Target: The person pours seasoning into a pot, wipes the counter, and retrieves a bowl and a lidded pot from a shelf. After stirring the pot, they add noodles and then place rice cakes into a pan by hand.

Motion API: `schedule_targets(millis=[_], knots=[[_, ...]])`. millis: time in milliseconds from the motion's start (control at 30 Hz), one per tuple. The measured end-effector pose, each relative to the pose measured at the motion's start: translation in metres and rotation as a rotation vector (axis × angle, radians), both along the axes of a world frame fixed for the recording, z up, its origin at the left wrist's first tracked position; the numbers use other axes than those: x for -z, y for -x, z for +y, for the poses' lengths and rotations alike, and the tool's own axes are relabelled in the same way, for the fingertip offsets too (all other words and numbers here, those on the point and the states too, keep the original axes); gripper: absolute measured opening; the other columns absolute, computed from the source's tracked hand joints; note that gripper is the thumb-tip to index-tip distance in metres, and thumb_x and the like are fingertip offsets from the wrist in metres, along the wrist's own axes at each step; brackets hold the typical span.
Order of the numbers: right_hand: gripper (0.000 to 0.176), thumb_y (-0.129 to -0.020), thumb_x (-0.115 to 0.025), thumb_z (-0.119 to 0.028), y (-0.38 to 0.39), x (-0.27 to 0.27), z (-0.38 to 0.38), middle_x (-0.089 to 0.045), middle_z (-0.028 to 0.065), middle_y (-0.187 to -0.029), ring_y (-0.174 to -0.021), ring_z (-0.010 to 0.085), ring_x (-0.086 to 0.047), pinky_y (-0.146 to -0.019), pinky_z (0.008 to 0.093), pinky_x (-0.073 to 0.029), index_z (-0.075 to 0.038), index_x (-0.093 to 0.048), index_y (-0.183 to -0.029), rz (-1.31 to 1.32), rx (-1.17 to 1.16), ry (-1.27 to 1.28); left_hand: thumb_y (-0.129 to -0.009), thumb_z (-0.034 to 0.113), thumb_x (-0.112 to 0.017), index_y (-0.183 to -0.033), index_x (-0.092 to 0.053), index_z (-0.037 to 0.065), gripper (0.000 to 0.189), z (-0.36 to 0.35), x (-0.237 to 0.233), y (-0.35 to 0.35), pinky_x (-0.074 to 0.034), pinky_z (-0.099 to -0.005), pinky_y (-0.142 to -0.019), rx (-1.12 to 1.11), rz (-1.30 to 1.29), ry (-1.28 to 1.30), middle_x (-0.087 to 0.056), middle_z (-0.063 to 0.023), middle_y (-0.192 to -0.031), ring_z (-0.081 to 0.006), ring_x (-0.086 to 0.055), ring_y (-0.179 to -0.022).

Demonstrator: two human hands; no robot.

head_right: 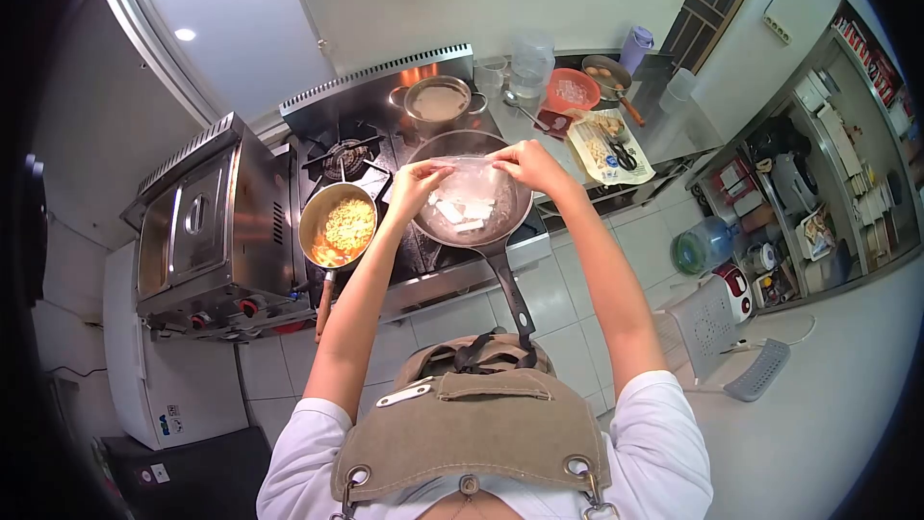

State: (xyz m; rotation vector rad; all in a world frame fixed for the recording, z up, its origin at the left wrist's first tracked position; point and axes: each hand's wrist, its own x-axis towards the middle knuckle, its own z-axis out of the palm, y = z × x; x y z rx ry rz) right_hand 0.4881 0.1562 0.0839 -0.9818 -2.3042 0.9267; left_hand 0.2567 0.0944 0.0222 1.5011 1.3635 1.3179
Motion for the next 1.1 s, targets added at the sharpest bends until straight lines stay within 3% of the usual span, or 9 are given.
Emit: schedule_targets(millis=[100, 300, 433, 567, 633, 767, 867, 967, 1100], knots=[[0.026, -0.074, -0.063, -0.006, -0.001, 0.002, 0.001, -0.066, 0.0167, -0.086, -0.078, 0.0243, -0.066, -0.07, 0.0305, -0.051, -0.004, -0.066, -0.099, -0.042, 0.004, -0.104, -0.08, 0.016, -0.067, -0.092, -0.069, 0.004, 0.017, 0.002, 0.0, -0.003, -0.042, -0.0187, -0.058, -0.01, 0.01, 0.011, -0.066, 0.0011, -0.073, -0.0029, -0.052, -0.062], [0.014, -0.073, -0.06, -0.003, 0.007, 0.005, -0.007, -0.064, 0.0154, -0.08, -0.075, 0.0298, -0.063, -0.067, 0.0347, -0.049, -0.001, -0.063, -0.086, -0.006, 0.03, -0.373, -0.08, 0.007, -0.061, -0.093, -0.069, 0.004, 0.016, 0.004, -0.003, -0.006, -0.044, -0.0199, -0.06, -0.01, -0.029, -0.02, -0.066, -0.0002, -0.074, -0.0037, -0.054, -0.064], [0.02, -0.072, -0.062, -0.003, 0.009, 0.012, -0.007, -0.061, 0.0151, -0.081, -0.077, 0.0286, -0.061, -0.068, 0.0351, -0.048, 0.0, -0.057, -0.092, -0.021, 0.013, -0.347, -0.078, 0.004, -0.058, -0.094, -0.068, 0.004, 0.019, 0.004, -0.003, -0.008, -0.045, -0.0194, -0.06, -0.012, -0.044, -0.016, -0.066, -0.0012, -0.075, -0.0038, -0.055, -0.066], [0.02, -0.072, -0.065, -0.006, 0.005, -0.01, -0.014, -0.063, 0.0129, -0.079, -0.073, 0.0245, -0.063, -0.066, 0.0328, -0.049, 0.0, -0.058, -0.09, -0.015, -0.019, -0.297, -0.082, 0.011, -0.061, -0.093, -0.069, 0.005, 0.015, 0.007, -0.003, -0.005, -0.045, -0.0187, -0.062, -0.015, -0.114, 0.008, -0.067, -0.0017, -0.079, -0.0044, -0.058, -0.069], [0.017, -0.073, -0.067, -0.008, 0.002, -0.027, -0.022, -0.065, 0.0111, -0.079, -0.07, 0.0198, -0.064, -0.065, 0.0306, -0.05, -0.001, -0.062, -0.088, -0.014, 0.089, -0.193, -0.084, 0.019, -0.063, -0.094, -0.068, 0.005, 0.017, 0.008, -0.003, -0.002, -0.045, -0.0192, -0.063, 0.029, -0.259, 0.053, -0.067, -0.0014, -0.084, -0.0045, -0.058, -0.074], [0.012, -0.076, -0.065, -0.011, -0.006, -0.013, -0.017, -0.067, 0.0098, -0.077, -0.07, 0.0167, -0.065, -0.062, 0.0277, -0.049, -0.004, -0.069, -0.085, 0.099, 0.15, -0.157, -0.084, 0.017, -0.064, -0.097, -0.066, 0.004, 0.018, 0.003, -0.01, -0.004, -0.046, -0.0204, -0.068, 0.022, -0.294, 0.119, -0.067, -0.0024, -0.087, -0.0061, -0.059, -0.078], [0.012, -0.077, -0.065, -0.011, -0.008, -0.015, -0.022, -0.067, 0.0095, -0.077, -0.069, 0.0166, -0.065, -0.062, 0.0274, -0.049, -0.005, -0.069, -0.085, 0.159, 0.185, -0.2, -0.081, 0.014, -0.065, -0.098, -0.066, 0.002, 0.021, 0.0, -0.008, -0.008, -0.047, -0.0229, -0.074, 0.081, -0.275, -0.02, -0.067, -0.0029, -0.087, -0.0078, -0.06, -0.079], [0.011, -0.077, -0.065, -0.011, -0.009, -0.018, -0.032, -0.067, 0.0085, -0.079, -0.069, 0.017, -0.064, -0.059, 0.0269, -0.047, -0.006, -0.069, -0.085, 0.192, 0.222, -0.182, -0.076, 0.015, -0.07, -0.1, -0.065, 0.004, 0.026, -0.008, -0.015, -0.009, -0.047, -0.0276, -0.078, 0.029, -0.01, -0.195, -0.067, -0.0045, -0.087, -0.0127, -0.061, -0.082], [0.011, -0.08, -0.064, -0.012, -0.014, 0.0, -0.033, -0.068, 0.006, -0.081, -0.071, 0.0115, -0.062, -0.057, 0.0249, -0.046, -0.004, -0.066, -0.086, 0.375, 0.294, -0.103, -0.075, 0.016, -0.071, -0.091, -0.066, 0.001, 0.023, -0.011, -0.005, -0.003, -0.046, -0.0266, -0.075, -0.054, 0.121, -0.063, -0.067, -0.0078, -0.085, -0.0134, -0.061, -0.08]])
